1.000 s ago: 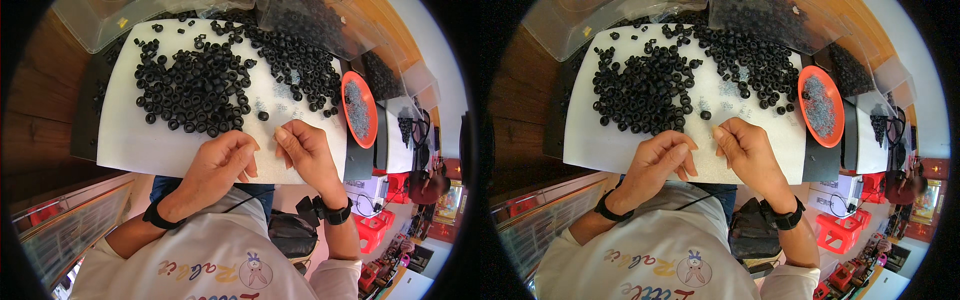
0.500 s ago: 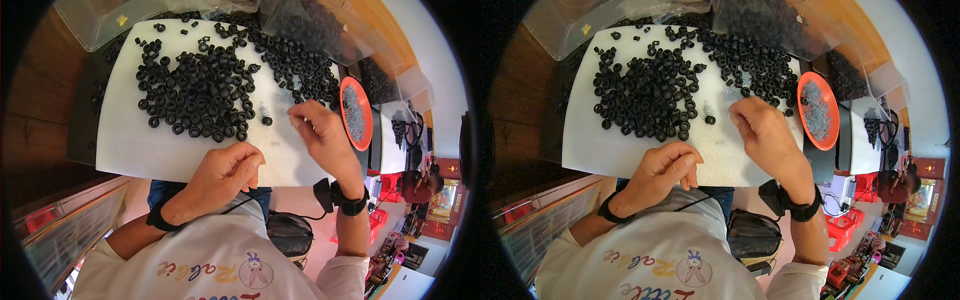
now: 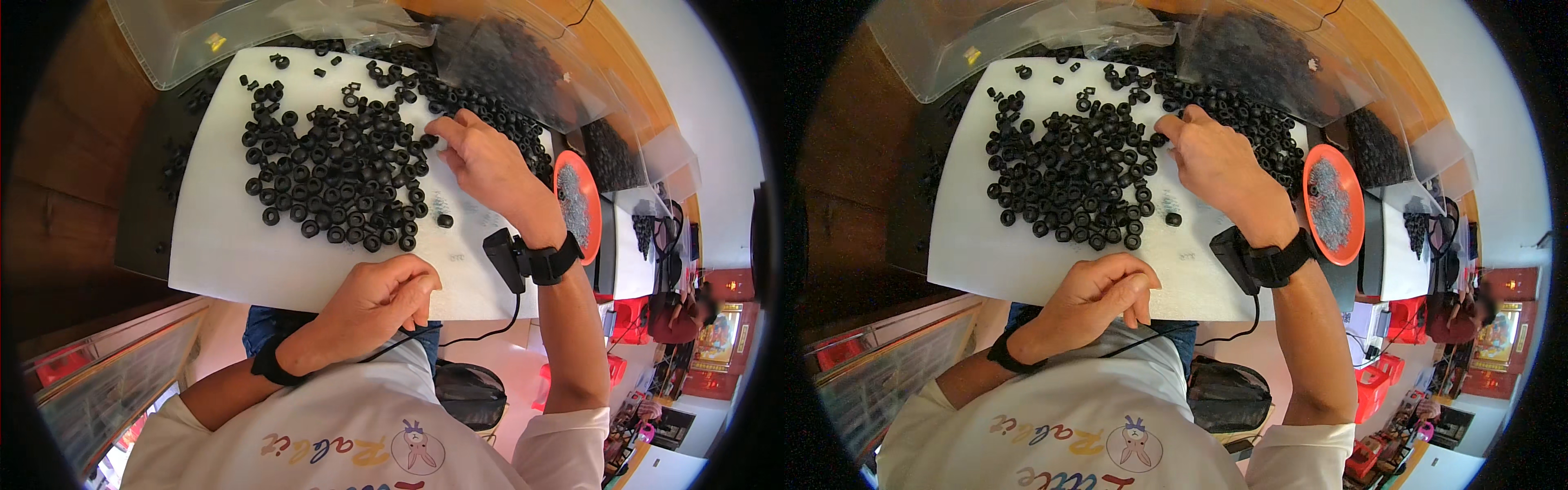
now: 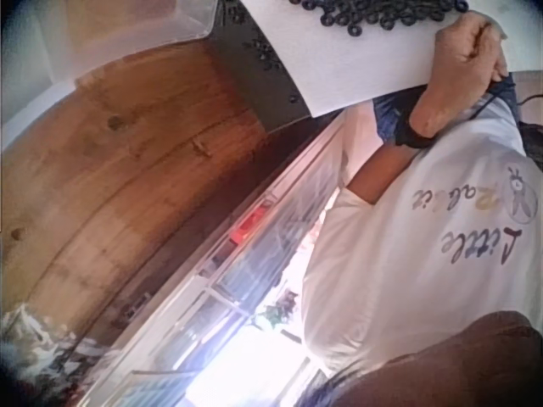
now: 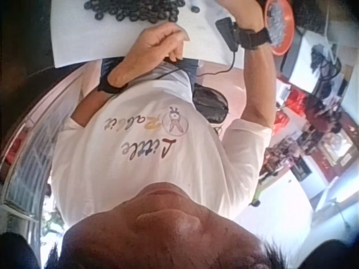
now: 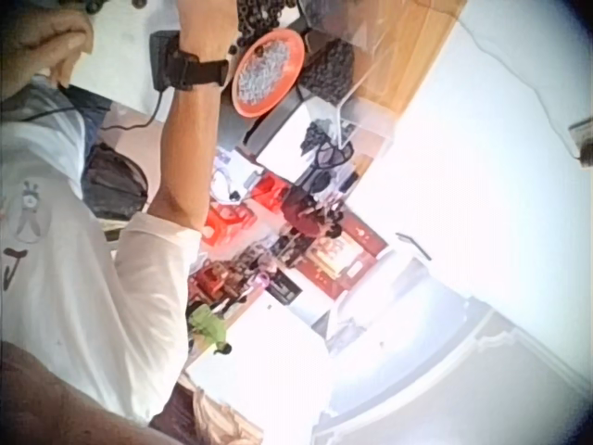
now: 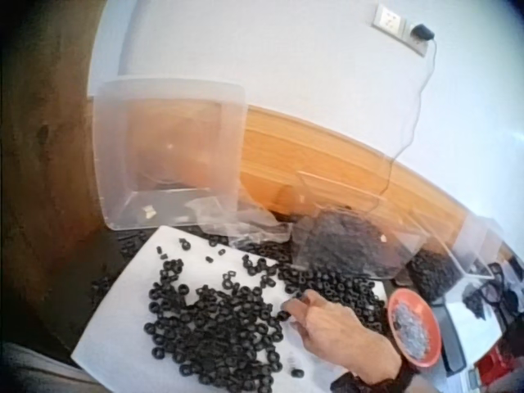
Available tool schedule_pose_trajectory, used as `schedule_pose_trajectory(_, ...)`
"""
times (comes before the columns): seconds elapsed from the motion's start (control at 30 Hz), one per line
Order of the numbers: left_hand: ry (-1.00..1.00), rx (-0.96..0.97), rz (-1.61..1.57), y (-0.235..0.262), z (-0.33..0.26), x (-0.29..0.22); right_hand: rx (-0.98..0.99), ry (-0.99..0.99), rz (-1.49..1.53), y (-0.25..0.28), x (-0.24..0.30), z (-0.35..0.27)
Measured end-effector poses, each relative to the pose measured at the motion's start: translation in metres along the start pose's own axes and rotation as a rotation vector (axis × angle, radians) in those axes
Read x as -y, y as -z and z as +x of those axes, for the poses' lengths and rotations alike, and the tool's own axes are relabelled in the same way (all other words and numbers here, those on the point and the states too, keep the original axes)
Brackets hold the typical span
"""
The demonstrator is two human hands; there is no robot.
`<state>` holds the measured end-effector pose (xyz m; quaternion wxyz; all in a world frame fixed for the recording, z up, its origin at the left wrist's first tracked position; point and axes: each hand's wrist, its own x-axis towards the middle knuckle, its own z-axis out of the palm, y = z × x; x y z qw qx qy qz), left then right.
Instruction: Assembling small plastic and metal components by hand.
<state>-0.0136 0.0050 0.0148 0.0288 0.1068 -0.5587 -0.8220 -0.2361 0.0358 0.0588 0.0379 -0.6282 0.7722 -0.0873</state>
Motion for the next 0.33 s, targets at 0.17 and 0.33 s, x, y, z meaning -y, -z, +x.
schedule_pose_trajectory(0.17, -0.018, 0.01, -0.012, 0.0019, -0.0005, -0.0008, 0.054, 0.011, -0.071, 0.0022, -0.0055, -0.0049)
schedule_pose_trajectory(0.33, -0.012, 0.025, -0.007, 0.003, 0.0001, -0.0005, 0.013, 0.01, -0.061, 0.0059, -0.0004, -0.0064)
